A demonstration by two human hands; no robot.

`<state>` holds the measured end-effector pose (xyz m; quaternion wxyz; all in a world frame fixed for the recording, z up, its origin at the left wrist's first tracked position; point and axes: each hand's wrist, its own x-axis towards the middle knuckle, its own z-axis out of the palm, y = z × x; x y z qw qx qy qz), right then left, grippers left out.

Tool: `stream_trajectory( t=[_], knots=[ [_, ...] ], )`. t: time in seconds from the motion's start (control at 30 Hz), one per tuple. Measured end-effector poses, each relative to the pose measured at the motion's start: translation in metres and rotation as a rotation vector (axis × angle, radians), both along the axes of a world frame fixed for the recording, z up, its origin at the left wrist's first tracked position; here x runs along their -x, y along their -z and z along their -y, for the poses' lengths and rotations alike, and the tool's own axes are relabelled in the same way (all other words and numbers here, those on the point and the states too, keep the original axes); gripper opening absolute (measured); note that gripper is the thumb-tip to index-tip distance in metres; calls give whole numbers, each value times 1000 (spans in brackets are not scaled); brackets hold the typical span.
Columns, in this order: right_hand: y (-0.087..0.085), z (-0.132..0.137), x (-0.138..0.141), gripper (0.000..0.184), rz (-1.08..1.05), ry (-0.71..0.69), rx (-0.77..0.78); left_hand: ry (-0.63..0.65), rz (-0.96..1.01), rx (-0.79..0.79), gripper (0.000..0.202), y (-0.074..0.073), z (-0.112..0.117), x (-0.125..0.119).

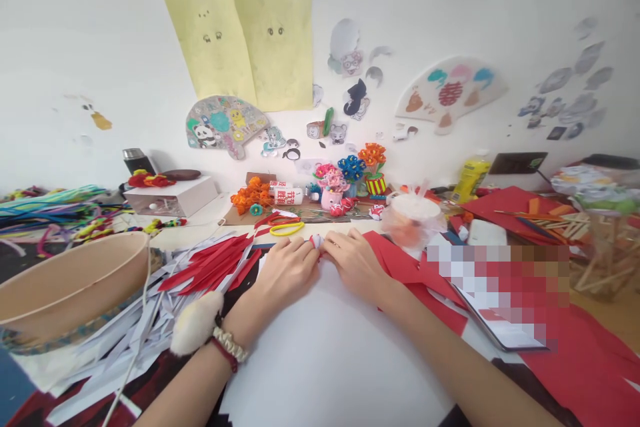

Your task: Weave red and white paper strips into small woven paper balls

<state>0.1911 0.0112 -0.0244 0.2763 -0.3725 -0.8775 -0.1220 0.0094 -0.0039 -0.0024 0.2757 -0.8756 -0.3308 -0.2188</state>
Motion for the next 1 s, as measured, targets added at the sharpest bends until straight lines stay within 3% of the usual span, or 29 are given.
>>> stream_trajectory(
  t=[0.2,0.53,0.67,1.0],
  knots=[
    [1,-1,0,21,-26,-21,15,28,33,168,15,-5,-1,4],
    [3,-2,0,22,-199,-22,92,3,94,98,17,-3,4,-1],
    [2,-2,0,22,-162,-44,88,90,65,162,14,-7,3,2],
    [-2,1,0,22,-233,-83,121,106,126,250,16,-19,-1,11]
  ],
)
